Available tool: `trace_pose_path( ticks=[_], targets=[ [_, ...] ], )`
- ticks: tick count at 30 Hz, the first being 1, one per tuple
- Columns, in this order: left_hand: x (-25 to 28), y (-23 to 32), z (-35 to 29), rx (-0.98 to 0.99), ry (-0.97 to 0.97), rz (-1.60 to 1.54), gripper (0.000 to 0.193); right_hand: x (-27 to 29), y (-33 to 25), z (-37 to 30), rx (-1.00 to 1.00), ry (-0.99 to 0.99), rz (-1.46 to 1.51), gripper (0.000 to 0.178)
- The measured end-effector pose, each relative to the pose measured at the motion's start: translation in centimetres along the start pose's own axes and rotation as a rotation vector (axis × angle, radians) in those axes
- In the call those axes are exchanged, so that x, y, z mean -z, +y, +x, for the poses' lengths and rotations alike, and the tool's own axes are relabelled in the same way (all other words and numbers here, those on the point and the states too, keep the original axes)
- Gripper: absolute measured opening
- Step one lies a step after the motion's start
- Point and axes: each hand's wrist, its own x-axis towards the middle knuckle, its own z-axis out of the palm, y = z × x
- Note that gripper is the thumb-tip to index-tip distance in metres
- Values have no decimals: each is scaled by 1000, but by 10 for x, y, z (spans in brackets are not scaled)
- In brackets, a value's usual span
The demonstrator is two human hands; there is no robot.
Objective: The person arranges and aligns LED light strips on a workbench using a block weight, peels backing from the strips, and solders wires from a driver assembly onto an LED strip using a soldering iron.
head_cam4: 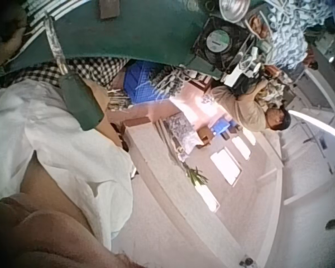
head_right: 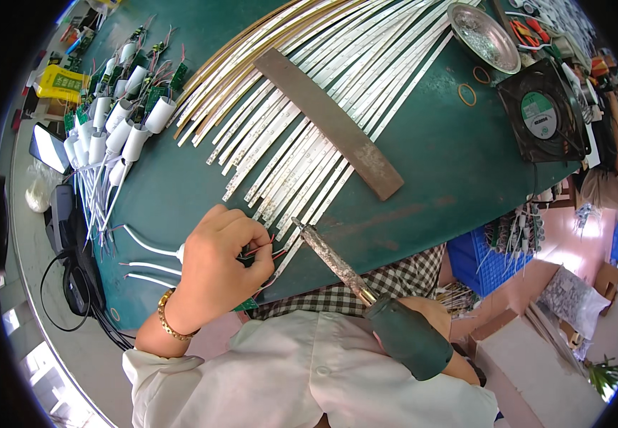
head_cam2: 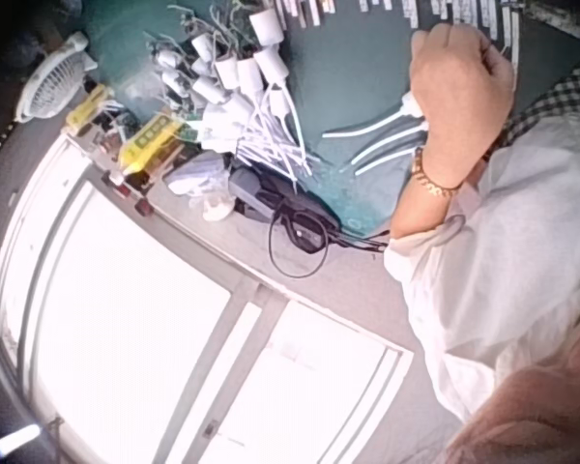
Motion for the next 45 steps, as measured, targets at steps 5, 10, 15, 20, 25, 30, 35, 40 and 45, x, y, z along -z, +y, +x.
trace_pose_path(
  ticks=[5, 10, 15, 20, 25, 30, 35, 40, 45],
  targets=[
    [0, 0, 0, -1, -15, 16, 14, 2, -7, 0, -94, 42, 167, 25],
    [1, -1, -1, 11, -15, 19, 16, -3, 6, -1, -95, -9, 164, 20],
    [3, 1, 0, -18, -34, 32, 14, -25, 43, -5, -237, -33, 82, 28],
    [1, -2, -5, -43, -5, 19, 16, -20, 26, -6, -337, 47, 253, 30],
    [7, 0, -2, -51, 55, -60, 19, -31, 29, -7, 234, 353, -120, 29],
    [10, -1, -3, -72, -100, 35, 17, -24, 19, -2, 163, 335, 1, 26],
    [5, -1, 5, -26, -113, 4, 14, -19, 25, -3, -69, 151, 2, 24],
    [7, -1, 8, -19, -175, 29, 7, -5, 3, 4, -409, 11, 283, 25],
    [8, -1, 8, -71, -184, 45, 7, -12, 24, -4, -16, 95, 13, 25]
  ],
)
